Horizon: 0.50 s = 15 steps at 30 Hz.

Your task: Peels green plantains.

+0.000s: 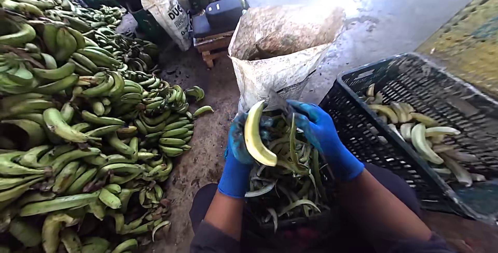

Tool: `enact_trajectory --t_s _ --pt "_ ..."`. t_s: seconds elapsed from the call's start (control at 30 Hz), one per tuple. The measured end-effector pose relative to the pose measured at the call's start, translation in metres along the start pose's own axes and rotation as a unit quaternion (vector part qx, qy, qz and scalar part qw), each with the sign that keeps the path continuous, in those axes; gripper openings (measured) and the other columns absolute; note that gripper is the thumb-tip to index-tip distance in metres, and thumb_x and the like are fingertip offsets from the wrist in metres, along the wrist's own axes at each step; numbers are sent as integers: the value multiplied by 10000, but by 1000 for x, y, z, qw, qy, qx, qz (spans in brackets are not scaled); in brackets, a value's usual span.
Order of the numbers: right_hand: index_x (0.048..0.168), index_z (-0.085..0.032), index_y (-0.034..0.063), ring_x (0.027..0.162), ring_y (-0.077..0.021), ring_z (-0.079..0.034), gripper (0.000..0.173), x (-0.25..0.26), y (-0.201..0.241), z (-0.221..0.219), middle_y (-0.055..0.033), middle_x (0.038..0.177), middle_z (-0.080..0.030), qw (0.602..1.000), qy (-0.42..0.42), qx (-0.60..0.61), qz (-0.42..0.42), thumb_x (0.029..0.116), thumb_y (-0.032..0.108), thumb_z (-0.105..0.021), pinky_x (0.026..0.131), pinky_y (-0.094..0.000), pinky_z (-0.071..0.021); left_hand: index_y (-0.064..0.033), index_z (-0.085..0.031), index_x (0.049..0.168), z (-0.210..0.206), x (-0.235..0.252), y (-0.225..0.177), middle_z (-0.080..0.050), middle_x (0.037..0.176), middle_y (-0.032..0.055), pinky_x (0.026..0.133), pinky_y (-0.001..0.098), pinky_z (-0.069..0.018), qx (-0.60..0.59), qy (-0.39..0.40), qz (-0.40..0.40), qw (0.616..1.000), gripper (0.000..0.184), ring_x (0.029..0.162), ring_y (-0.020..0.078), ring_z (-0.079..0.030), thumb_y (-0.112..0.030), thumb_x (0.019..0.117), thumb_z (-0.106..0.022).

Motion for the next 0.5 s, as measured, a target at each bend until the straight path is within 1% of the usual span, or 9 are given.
enact_trajectory --t_s 0.07,0.13,0.2,0.23,0.27,0.33,0.37,0.43,0.5 --pt "1330 -694 222 1146 -194 -647 575 -16 25 0 -41 1255 -709 983 62 -82 151 1000 635 -470 981 -483 -507 -84 -582 1335 18 4 -4 -724 955 87 599 245 -584 -15 9 20 1000 564 699 128 -689 -437 1077 -225" --pt "1290 -714 304 1118 -196 -664 529 -31 44 -9 -19 1232 -725 961 104 -127 225 987 663 -470 966 -517 -474 -83 -581 1307 25 1 -7 -708 923 73 599 231 -586 21 -48 12 999 515 703 117 -692 -400 1089 -239" --pt "1251 -738 285 1062 -238 -689 484 -32 43 -16 -50 1193 -736 968 74 -151 186 986 609 -495 886 -544 -499 -117 -594 1241 18 -7 -9 -706 933 43 664 264 -581 191 -107 -29 975 394 751 101 -678 -316 1075 -297" --pt "1264 -734 249 1040 -284 -685 474 -27 36 -14 -89 1179 -727 979 35 -152 135 983 567 -523 849 -565 -512 -99 -625 1208 12 -11 -7 -698 947 63 700 321 -588 257 -121 -46 958 382 783 133 -673 -302 1067 -334" --pt "1297 -715 216 1027 -333 -673 478 -19 26 -8 -131 1174 -711 984 -10 -157 77 985 533 -537 828 -591 -521 -94 -639 1200 6 -13 -3 -691 947 76 688 336 -591 287 -120 -52 949 383 772 150 -668 -300 1075 -341" --pt "1367 -664 174 1049 -417 -638 486 -5 6 13 -217 1203 -660 982 -80 -169 -23 993 473 -582 837 -641 -505 -87 -616 1224 1 -14 2 -713 934 94 615 293 -592 246 -104 -35 963 393 715 150 -682 -275 1090 -298" --pt "1384 -648 160 1105 -406 -622 485 -2 0 22 -218 1252 -644 982 -96 -155 -43 996 446 -599 896 -626 -494 -88 -592 1226 3 -13 1 -710 914 90 587 265 -582 188 -94 -22 977 392 695 141 -681 -271 1092 -272" --pt "1358 -662 104 1138 -316 -624 475 -9 10 24 -165 1252 -679 991 -69 -106 39 998 408 -607 973 -516 -494 -77 -582 1265 13 -7 -1 -708 885 84 564 238 -582 72 -70 7 995 452 677 133 -690 -312 1091 -238" --pt "1307 -706 151 1096 -218 -648 538 -24 29 2 -68 1209 -720 981 44 -83 169 990 556 -547 963 -470 -513 -72 -611 1247 21 -2 1 -708 880 79 600 247 -590 6 -40 31 999 469 689 130 -687 -329 1085 -253"
Point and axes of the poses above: each hand's wrist, its own x-axis towards the middle knuckle, its own z-axis out of the back of the hand, y = z × x, the point moved 7 cm from there along x, towards the middle knuckle
